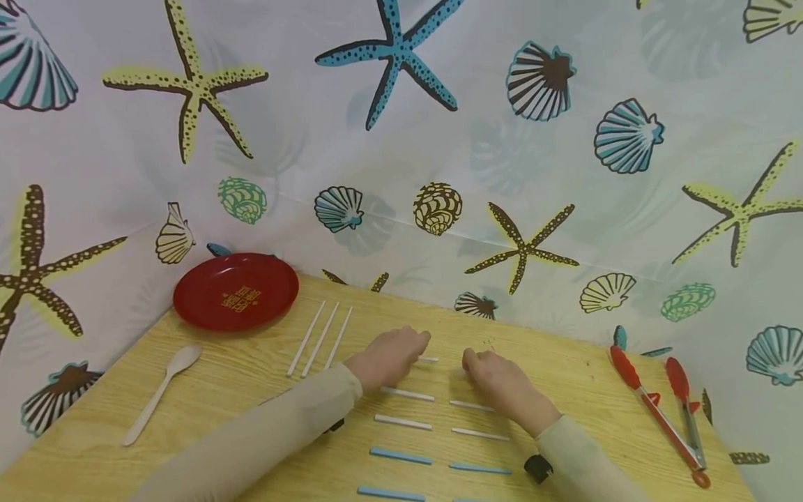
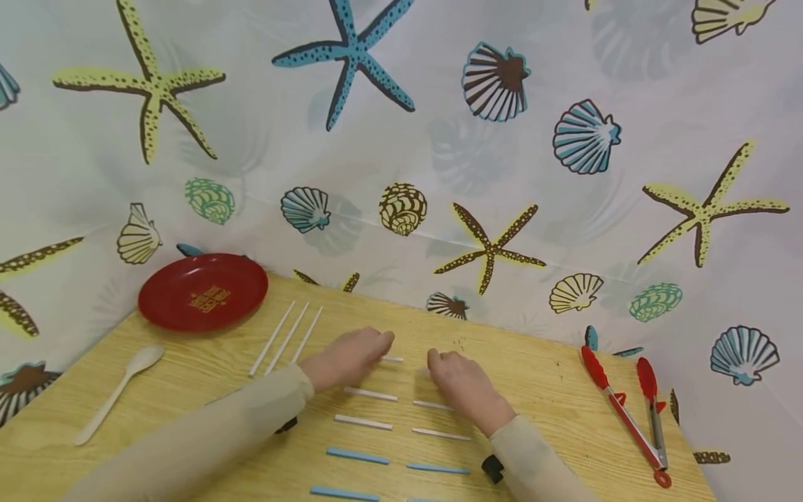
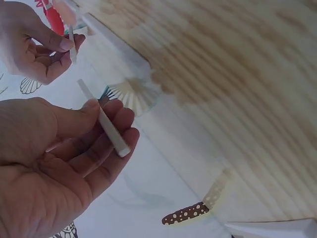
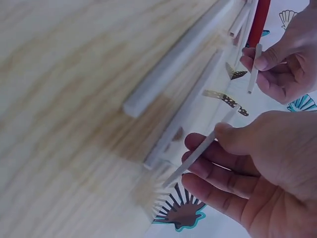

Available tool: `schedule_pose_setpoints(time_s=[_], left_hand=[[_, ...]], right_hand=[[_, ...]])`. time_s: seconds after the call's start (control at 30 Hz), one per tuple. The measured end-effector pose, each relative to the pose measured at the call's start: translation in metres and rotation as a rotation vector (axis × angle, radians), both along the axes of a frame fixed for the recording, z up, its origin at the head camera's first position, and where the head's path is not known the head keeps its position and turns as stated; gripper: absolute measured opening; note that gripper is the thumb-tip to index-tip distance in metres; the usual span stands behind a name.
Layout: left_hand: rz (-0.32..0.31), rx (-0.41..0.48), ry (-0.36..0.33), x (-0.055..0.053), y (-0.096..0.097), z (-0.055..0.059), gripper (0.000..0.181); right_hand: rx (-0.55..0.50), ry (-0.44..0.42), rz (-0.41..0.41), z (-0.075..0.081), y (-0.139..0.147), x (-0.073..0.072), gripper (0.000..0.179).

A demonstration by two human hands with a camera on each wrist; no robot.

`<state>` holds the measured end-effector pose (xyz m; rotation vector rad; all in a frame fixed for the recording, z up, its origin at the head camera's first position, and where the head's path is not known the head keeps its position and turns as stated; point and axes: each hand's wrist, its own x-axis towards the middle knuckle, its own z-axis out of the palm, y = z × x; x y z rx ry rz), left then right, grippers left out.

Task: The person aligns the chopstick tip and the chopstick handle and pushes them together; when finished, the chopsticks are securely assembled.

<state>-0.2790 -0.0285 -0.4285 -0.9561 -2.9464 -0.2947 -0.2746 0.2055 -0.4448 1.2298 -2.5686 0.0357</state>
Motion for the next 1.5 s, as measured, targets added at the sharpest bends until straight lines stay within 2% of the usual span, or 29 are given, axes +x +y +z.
schedule_pose_setpoints(time_s=[0.13, 0.23, 0.33, 0.53, 0.97, 1.17, 1.5], left_hand=[[0.004, 0.037, -0.015, 0.0, -0.003, 0.009, 0.022], [0.016, 0.053, -0.033, 0.0, -0.004, 0.015, 0.031], [0.016, 0.069, -0.017, 0.0, -0.004, 0.017, 0.033], [0.009, 0.065, 0.037, 0.002, -0.003, 0.016, 0.037], [-0.013, 0.084, 0.083, 0.009, 0.003, 0.021, 0.035], [-0.034, 0.092, 0.119, 0.007, 0.003, 0.02, 0.03], [-0.077, 0.116, 0.155, 0.005, 0.002, 0.018, 0.041]], right_hand=[[-0.018, 0.003, 0.021, 0.006, -0.001, -0.001, 0.021], [-0.046, -0.032, 0.021, 0.01, -0.001, -0.002, 0.03], [-0.067, -0.06, 0.012, 0.016, -0.002, -0.001, 0.033], [-0.096, -0.033, 0.018, 0.025, 0.0, 0.002, 0.025], [-0.125, -0.043, 0.025, 0.031, 0.002, 0.004, 0.025], [-0.131, -0.029, 0.03, 0.032, 0.002, 0.005, 0.024], [-0.129, -0.005, 0.021, 0.034, 0.003, 0.006, 0.024]])
